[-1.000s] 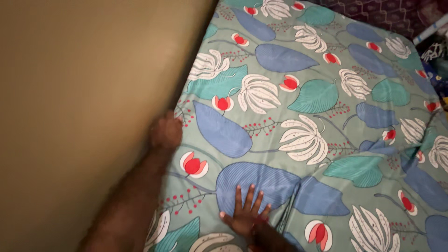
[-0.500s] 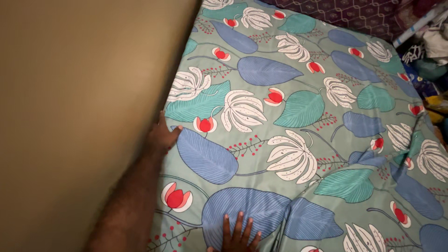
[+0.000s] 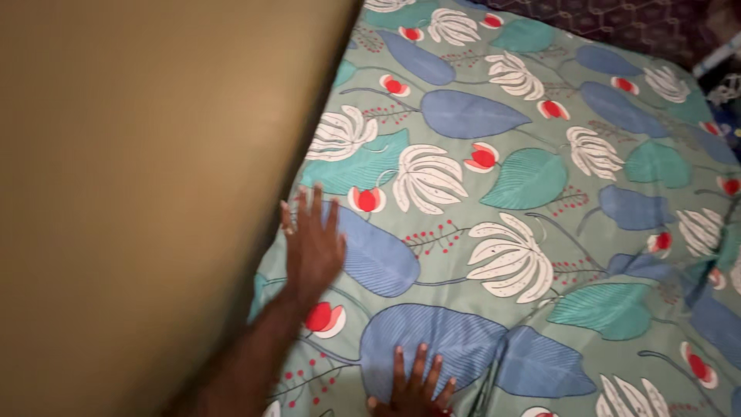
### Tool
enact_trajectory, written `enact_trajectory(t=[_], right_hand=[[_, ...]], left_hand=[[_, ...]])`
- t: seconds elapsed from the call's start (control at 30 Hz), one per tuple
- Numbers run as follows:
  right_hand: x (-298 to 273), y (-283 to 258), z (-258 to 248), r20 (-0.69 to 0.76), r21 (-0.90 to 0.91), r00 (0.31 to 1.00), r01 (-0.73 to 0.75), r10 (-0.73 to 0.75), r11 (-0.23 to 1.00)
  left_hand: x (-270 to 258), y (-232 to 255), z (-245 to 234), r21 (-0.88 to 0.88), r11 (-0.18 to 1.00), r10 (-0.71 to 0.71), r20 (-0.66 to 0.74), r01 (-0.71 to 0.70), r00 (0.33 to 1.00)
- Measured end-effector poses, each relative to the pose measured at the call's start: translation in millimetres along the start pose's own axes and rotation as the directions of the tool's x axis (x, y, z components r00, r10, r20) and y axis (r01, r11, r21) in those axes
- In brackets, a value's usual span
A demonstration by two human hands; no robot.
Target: The person spreads a floral-patterned bedsheet over a mattress, smoothing it out and tucking the edges under the mattress to secure it in place.
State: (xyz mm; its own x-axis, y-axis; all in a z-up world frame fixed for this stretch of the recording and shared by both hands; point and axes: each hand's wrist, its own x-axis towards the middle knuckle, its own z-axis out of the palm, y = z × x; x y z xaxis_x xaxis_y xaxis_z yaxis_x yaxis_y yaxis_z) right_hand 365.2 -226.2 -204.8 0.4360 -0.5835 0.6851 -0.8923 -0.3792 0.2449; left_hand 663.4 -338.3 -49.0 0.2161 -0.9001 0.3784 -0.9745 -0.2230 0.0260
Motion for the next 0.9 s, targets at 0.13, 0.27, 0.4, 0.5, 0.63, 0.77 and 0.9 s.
enact_trajectory(t=[0.13,0.27,0.4,0.5,0.63,0.77,0.9], right_hand=[[-8,4,-3,0.237,0.175,0.971,-0.067,0.024,0.982],[-6,12,-5,0.583,0.165,0.811,-0.070,-0.040,0.984],[2,17,-7,0.669,0.132,0.741,-0.034,-0.063,0.991],[9,20,-6,0.858,0.120,0.510,-0.086,-0.060,0.989],[-1,23,6,0.870,0.087,0.490,-0.044,-0.055,0.995],[-21,25,33,0.698,0.126,0.715,-0.072,-0.037,0.989],[-28,22,27,0.584,0.126,0.812,-0.083,-0.006,0.989]], left_hand=[[-52,-16,-21,-0.300,0.953,0.090,0.148,-0.042,0.985],[-81,-39,-30,-0.177,0.919,-0.282,0.333,0.353,0.900],[-168,-18,-62,-0.045,0.982,-0.181,0.073,0.185,0.981],[-221,-25,-82,-0.106,0.989,-0.051,0.388,0.100,0.920],[-277,-68,-63,-0.471,0.551,-0.371,0.601,0.689,0.708],[-356,-101,-26,-0.557,0.110,-0.298,0.772,0.823,0.562],[-434,-120,16,-0.614,-0.354,-0.257,0.789,0.706,0.557]])
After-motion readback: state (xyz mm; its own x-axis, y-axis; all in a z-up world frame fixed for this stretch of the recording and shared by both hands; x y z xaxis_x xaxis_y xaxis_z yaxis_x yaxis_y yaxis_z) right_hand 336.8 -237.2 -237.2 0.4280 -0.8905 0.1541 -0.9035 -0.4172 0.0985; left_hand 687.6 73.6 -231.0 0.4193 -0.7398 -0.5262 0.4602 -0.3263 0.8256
